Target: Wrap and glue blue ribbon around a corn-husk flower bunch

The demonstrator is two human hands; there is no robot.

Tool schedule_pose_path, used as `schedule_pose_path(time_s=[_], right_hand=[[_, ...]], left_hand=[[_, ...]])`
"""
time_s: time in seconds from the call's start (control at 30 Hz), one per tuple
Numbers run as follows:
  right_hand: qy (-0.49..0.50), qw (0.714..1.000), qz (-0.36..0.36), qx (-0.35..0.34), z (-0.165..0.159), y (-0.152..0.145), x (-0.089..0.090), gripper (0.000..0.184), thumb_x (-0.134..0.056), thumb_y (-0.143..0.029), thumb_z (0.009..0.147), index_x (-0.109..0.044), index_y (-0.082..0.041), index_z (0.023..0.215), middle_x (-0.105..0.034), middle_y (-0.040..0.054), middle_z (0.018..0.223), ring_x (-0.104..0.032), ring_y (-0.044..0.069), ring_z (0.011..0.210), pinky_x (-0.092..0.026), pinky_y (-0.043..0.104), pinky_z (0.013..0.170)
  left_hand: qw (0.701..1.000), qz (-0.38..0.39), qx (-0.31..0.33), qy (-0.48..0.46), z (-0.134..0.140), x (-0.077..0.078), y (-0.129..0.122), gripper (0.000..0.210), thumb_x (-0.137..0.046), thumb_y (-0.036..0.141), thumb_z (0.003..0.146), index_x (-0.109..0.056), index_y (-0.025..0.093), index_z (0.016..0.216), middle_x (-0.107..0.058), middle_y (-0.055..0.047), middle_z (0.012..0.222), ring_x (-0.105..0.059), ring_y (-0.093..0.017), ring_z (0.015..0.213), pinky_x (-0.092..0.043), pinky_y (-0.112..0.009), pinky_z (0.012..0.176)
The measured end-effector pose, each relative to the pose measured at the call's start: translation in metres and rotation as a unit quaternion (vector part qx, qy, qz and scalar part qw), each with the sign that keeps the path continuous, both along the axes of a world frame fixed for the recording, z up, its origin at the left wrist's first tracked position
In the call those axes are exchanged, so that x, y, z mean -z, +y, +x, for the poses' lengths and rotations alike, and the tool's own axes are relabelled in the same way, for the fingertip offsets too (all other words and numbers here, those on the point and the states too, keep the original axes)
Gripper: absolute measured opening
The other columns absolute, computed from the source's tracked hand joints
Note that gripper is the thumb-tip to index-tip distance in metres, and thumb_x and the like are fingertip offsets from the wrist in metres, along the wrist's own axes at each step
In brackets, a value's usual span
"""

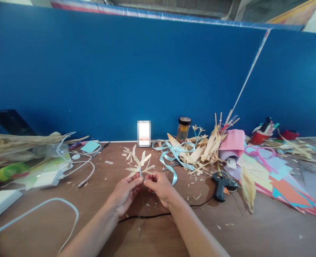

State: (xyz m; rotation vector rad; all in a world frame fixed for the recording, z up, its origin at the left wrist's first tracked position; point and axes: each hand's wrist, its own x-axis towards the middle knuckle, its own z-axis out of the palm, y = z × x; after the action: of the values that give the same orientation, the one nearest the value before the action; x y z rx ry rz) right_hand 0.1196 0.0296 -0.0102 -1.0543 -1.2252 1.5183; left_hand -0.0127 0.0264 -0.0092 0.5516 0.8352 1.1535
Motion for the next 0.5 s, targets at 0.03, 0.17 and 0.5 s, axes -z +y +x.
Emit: schedule_pose_path(time_s=[0.03, 0.17, 0.5], right_hand=[[0.006, 1.000, -0.009, -0.004, 0.0001, -0.0002, -0.0004, 0.022, -0.067, -0.030, 0.062, -0.050, -0.016, 0.066, -0.044, -0.0041, 0.060, -0.039, 0.007, 0.054, -0.032, 0.018, 0.047], [0.013, 1.000, -0.009, -0.018, -0.0002, -0.0003, -0.0001, 0.023, -0.067, -0.031, 0.063, -0.051, -0.015, 0.066, -0.046, -0.0035, 0.062, -0.040, 0.007, 0.055, -0.032, 0.018, 0.048], [0.023, 0.998, -0.013, -0.064, 0.0071, -0.0005, -0.0046, 0.017, -0.065, -0.028, 0.066, -0.055, -0.014, 0.068, -0.048, -0.0029, 0.065, -0.040, 0.006, 0.057, -0.032, 0.018, 0.050]], left_hand=[[1.000, 0.001, 0.005, -0.009, -0.0001, 0.0002, -0.0001, 0.023, -0.074, 0.012, 0.056, -0.061, 0.013, 0.074, -0.063, -0.001, 0.069, -0.057, -0.008, 0.060, -0.046, -0.017, 0.058], [0.999, 0.007, 0.009, -0.034, -0.0001, 0.0019, -0.0002, 0.021, -0.072, 0.012, 0.058, -0.060, 0.015, 0.075, -0.062, 0.001, 0.071, -0.057, -0.008, 0.064, -0.046, -0.018, 0.062], [0.995, -0.020, 0.077, -0.052, -0.0042, 0.0018, -0.0005, 0.021, -0.071, 0.011, 0.061, -0.062, 0.013, 0.079, -0.064, -0.003, 0.079, -0.057, -0.007, 0.063, -0.045, -0.016, 0.058]])
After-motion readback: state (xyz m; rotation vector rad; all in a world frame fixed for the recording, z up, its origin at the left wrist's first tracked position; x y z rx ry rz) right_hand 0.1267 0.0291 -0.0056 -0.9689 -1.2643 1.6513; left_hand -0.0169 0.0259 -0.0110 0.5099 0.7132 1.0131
